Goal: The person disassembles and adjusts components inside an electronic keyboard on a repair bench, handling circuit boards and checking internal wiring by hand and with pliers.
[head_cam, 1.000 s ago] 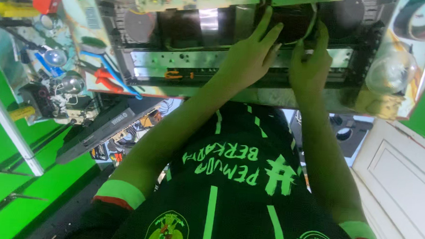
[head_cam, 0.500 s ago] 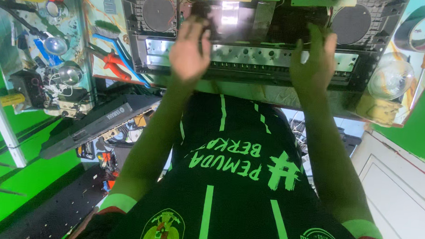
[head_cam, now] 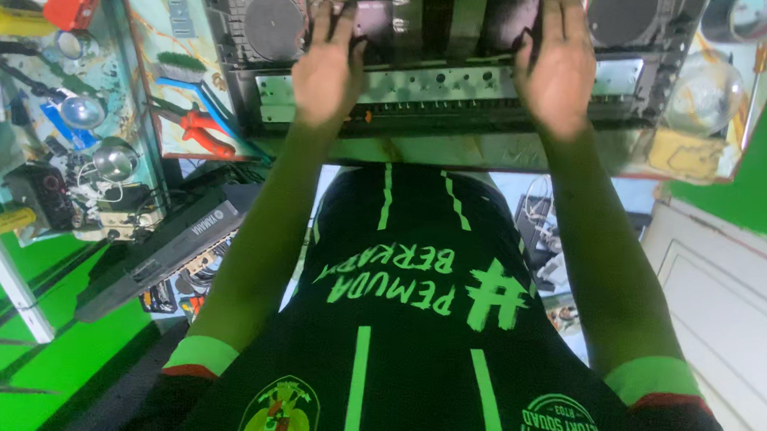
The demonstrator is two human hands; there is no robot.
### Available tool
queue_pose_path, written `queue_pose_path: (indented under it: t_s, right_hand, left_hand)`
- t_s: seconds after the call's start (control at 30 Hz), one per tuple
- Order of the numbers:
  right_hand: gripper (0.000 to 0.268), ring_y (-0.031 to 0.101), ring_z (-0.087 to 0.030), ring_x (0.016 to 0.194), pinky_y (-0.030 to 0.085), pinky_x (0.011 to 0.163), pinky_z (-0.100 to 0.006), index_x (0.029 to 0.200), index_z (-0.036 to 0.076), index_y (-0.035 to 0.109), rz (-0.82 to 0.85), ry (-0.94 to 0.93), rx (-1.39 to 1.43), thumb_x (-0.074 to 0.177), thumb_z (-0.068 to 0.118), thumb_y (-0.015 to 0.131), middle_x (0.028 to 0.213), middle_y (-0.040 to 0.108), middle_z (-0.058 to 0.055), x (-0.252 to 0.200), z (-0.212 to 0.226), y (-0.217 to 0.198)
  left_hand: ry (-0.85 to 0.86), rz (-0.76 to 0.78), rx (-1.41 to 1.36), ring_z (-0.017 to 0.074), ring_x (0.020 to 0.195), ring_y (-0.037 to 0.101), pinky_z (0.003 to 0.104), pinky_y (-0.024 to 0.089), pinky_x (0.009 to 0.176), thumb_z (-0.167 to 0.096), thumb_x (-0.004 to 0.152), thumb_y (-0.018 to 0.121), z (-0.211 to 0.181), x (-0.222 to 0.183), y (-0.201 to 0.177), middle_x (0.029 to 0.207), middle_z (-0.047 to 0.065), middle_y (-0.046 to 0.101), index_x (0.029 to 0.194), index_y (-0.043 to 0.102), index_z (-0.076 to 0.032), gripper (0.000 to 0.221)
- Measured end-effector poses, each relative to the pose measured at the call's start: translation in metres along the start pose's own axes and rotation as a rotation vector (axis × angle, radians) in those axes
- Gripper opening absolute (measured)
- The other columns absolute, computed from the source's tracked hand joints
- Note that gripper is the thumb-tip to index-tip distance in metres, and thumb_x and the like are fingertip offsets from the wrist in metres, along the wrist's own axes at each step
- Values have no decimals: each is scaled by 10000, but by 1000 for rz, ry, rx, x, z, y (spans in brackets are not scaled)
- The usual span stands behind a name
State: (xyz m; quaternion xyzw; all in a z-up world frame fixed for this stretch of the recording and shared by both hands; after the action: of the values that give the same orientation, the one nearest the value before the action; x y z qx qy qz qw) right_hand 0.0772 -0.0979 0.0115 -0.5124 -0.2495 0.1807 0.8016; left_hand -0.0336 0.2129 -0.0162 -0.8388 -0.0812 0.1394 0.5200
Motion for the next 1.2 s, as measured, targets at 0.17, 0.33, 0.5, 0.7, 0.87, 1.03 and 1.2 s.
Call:
queue_pose_path:
  t_s: [0.17, 0.33, 0.5, 0.7, 0.87, 1.03, 1.2]
  right_hand:
    - [679, 521, -498, 1338, 462, 1152, -528, 1535, -71, 412, 103, 102, 8, 934, 65, 697, 1527, 427, -322, 7, 5, 5]
    - [692, 494, -526, 1299, 438, 1098, -554, 1556, -84, 398, 95, 154, -25, 940, 68, 672, 1502, 406, -387, 6, 23, 13]
    - [448, 491, -473, 1359, 443, 1174, -535, 1427, -39, 558, -32, 197, 79, 997, 43, 650, 1511, 470, -298, -17, 31, 17]
    - [261, 706, -285, 1102, 601, 927, -378, 1241, -19, 664, -221, 550, 299, 1014, -24, 535, 1228, 685, -208, -52, -6, 2]
    - [199, 731, -254, 814, 561, 749, -331, 1149, -44, 717, -353, 644, 414, 1009, 97, 701, 981, 773, -181, -56, -33, -11]
    - [175, 774, -210, 756, 592, 691, -326, 1057, -16, 760, -310, 599, 452, 992, 146, 758, 872, 792, -148, -29, -58, -1]
    - [176, 763, -223, 682, 563, 612, -346, 996, -6, 749, -148, 648, 551, 960, 165, 742, 815, 774, -165, -18, -82, 8]
  left_hand:
    - [147, -119, 63, 420, 1053, 718, 468, 624, 759, -329, 979, 778, -3, 0, -17, 1571, 199, 437, 1546, 473, -153, 668]
    - [86, 8, 125, 384, 1148, 680, 472, 611, 756, -383, 915, 824, 1, 4, -12, 1554, 130, 406, 1552, 417, -165, 788]
    - [121, -52, 163, 378, 1114, 699, 462, 619, 727, -415, 890, 804, -10, 5, -26, 1523, 159, 424, 1516, 419, -95, 801]
    - [19, -65, 101, 393, 862, 740, 466, 617, 643, -368, 1067, 656, -24, -14, -57, 1255, 252, 651, 1409, 541, -27, 496]
    - [401, -147, -5, 314, 882, 737, 506, 586, 755, -289, 1006, 646, -104, -28, -43, 1023, 130, 721, 1108, 667, -114, 204]
    - [498, 56, -112, 288, 642, 712, 422, 564, 553, -254, 1046, 621, -194, 10, 33, 818, 125, 719, 1378, 566, -97, 371]
    - [437, 40, 72, 323, 531, 682, 452, 543, 469, -312, 1019, 615, -238, 52, 82, 665, 152, 683, 1502, 447, -84, 560]
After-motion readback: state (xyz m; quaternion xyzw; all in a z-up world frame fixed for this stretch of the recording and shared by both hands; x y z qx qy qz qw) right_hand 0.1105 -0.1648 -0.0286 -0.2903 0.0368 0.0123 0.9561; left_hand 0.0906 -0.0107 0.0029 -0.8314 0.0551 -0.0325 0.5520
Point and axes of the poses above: each hand's wrist, its own x-axis towards the middle knuckle, its own y-axis out of the palm, z = x × y, the point moved 7 cm from there along x, towards the middle knuckle
